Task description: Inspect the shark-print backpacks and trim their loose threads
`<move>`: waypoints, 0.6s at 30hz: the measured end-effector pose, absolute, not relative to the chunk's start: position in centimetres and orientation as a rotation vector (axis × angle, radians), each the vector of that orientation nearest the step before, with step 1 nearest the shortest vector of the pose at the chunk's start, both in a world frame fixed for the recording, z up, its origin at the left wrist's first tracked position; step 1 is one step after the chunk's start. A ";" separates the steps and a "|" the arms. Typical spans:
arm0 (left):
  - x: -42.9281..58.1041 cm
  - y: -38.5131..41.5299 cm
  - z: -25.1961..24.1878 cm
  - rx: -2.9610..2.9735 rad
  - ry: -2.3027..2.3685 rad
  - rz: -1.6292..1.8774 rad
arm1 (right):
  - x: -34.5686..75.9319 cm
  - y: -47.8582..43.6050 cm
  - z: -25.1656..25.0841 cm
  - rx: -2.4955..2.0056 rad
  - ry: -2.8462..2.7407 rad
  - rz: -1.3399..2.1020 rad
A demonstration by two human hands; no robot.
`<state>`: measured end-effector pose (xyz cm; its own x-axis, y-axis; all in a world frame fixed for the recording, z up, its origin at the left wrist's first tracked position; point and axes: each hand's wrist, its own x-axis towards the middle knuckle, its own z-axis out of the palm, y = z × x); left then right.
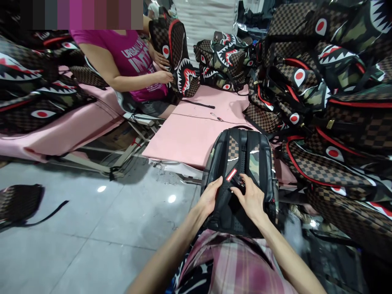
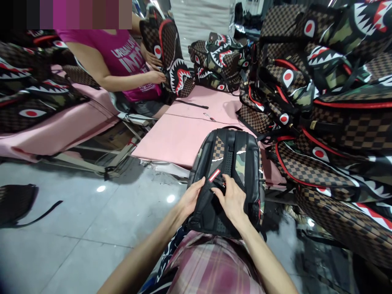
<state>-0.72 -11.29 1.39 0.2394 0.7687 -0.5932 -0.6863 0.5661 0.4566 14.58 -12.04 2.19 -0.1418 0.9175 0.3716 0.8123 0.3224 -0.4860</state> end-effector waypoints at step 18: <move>-0.6 -11.3 2.3 0.100 0.891 1.004 | 15.6 -12.8 2.5 -1.319 -2.001 0.033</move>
<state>-0.60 -11.30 2.31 0.2272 0.7654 -0.6022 -0.6893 0.5632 0.4558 15.56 -12.81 2.47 -0.2096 0.8067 0.5526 0.7877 0.4741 -0.3933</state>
